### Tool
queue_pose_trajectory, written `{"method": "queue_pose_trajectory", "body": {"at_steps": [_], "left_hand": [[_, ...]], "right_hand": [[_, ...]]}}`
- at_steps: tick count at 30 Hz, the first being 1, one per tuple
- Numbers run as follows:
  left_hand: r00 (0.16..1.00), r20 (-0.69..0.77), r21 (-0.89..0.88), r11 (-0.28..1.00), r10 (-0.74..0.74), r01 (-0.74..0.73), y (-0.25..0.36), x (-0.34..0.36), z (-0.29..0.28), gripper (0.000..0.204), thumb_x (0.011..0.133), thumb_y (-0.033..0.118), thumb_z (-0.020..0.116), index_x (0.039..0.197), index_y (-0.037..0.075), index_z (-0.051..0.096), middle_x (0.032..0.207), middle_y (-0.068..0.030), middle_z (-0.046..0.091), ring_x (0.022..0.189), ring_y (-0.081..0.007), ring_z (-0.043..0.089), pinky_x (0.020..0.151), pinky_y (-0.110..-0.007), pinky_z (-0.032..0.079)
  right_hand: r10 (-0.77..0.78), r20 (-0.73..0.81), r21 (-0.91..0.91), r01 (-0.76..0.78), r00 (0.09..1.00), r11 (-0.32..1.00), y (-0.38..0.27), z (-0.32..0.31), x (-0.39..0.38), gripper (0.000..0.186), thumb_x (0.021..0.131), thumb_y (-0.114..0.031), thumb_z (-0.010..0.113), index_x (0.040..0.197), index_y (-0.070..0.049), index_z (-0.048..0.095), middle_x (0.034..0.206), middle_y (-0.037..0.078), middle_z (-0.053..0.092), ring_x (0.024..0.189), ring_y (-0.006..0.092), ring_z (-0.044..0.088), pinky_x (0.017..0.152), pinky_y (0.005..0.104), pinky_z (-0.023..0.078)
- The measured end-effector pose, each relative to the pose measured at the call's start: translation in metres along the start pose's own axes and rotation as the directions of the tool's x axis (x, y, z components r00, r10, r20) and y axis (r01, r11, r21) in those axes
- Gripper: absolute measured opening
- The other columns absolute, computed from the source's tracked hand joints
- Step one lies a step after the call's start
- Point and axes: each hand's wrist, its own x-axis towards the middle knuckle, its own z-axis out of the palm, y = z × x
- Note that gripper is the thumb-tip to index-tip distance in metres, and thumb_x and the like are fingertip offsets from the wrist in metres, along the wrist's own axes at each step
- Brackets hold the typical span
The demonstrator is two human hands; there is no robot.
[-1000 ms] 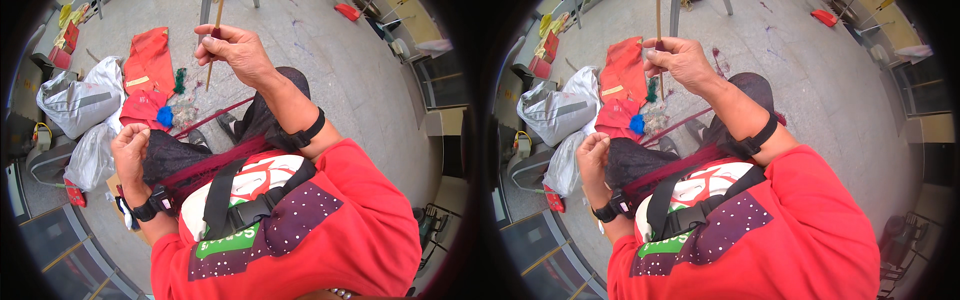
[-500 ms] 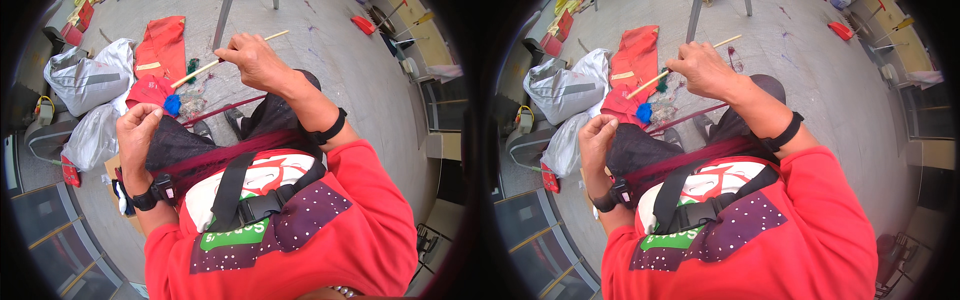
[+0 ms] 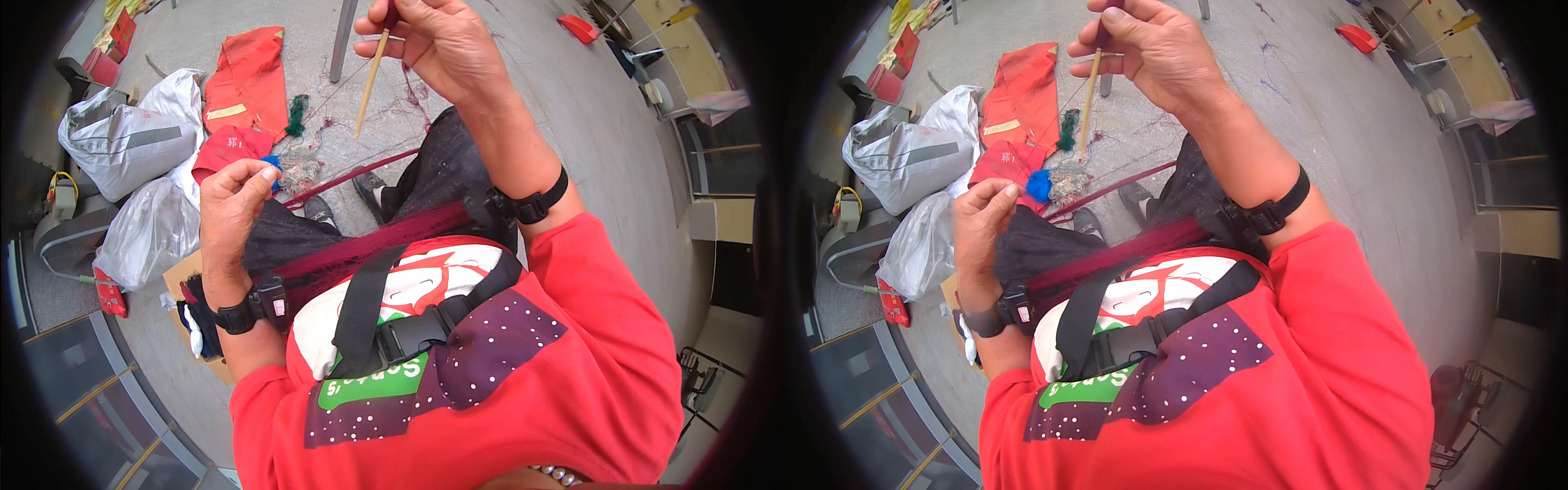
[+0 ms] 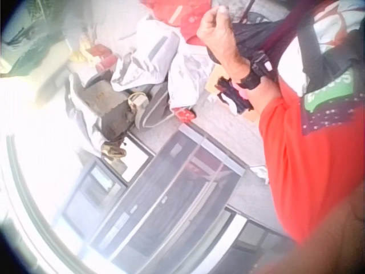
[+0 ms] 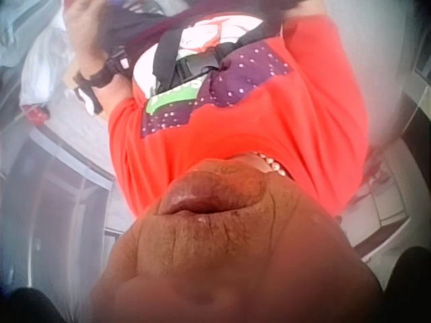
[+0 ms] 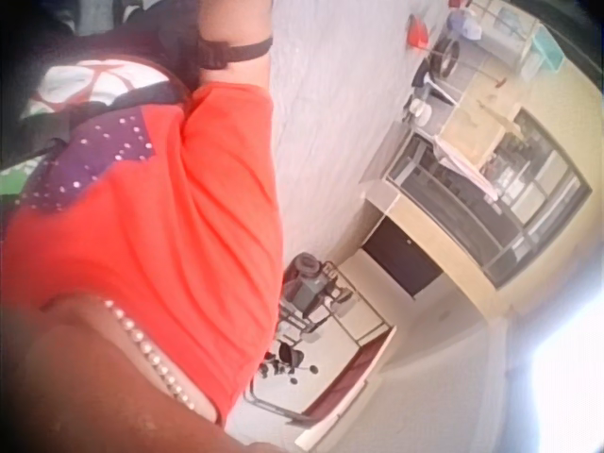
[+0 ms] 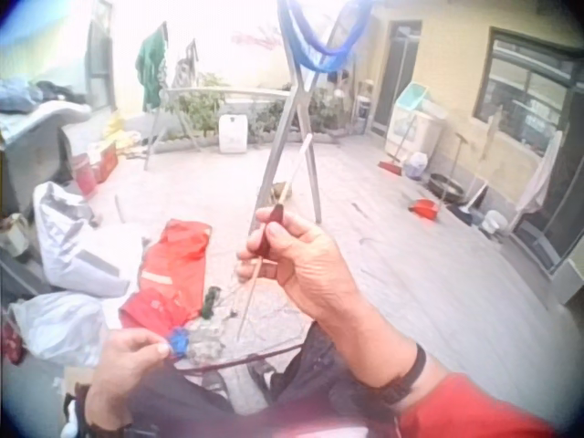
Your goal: The person knits with maroon yarn using two wooden knitting needles. They repeatedly wrap the yarn around their left hand, pull loops through with the right needle, and adjust the growing fabric on their lap.
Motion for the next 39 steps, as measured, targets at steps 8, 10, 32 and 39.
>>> {"method": "queue_pose_trajectory", "body": {"at_steps": [8,10,32,39], "left_hand": [[0.996,-0.009,-0.302,0.950,0.086,-0.085,0.012,0.003,-0.012,0.014,0.088,0.013,0.062,0.089,-0.001,0.064,0.067,0.0019,0.053,0.049,0.0001,0.034,0.043,-0.016,0.022],[0.996,0.024,-0.276,0.958,0.090,-0.080,0.015,0.006,-0.006,0.015,0.088,0.014,0.062,0.089,-0.001,0.063,0.067,0.0018,0.053,0.049,0.0000,0.034,0.043,-0.016,0.022],[0.943,0.315,-0.314,0.949,0.108,-0.003,0.011,0.047,0.033,0.015,0.090,0.014,0.061,0.089,-0.001,0.064,0.068,0.0020,0.054,0.050,-0.0002,0.036,0.043,-0.016,0.025],[0.910,0.414,-0.299,0.949,0.037,0.098,0.004,0.059,0.045,0.017,0.091,0.016,0.059,0.088,0.000,0.060,0.070,-0.0005,0.053,0.050,-0.0020,0.034,0.044,-0.016,0.027]], "right_hand": [[0.010,0.606,-0.756,0.580,0.795,-0.304,0.009,-0.035,-0.018,0.031,0.075,0.003,0.053,0.099,-0.013,0.065,0.083,0.009,0.057,0.092,0.0278,0.059,0.095,0.0505,0.037],[-0.177,0.240,-0.848,0.295,0.954,0.440,0.003,-0.032,-0.012,0.026,0.075,0.004,0.052,0.093,-0.010,0.065,0.089,0.006,0.060,0.096,0.0260,0.057,0.100,0.0527,0.034],[-0.205,0.015,-0.059,0.205,0.979,0.977,-0.045,-0.050,-0.021,0.016,0.088,-0.004,0.056,0.104,-0.002,0.059,0.096,0.011,0.064,0.097,0.0246,0.061,0.089,0.0418,0.048],[-0.205,0.410,-0.908,0.378,0.888,-0.180,-0.038,-0.065,-0.034,0.010,0.088,-0.004,0.055,0.096,-0.001,0.061,0.094,0.010,0.065,0.086,0.0201,0.063,0.078,0.0347,0.051]]}}
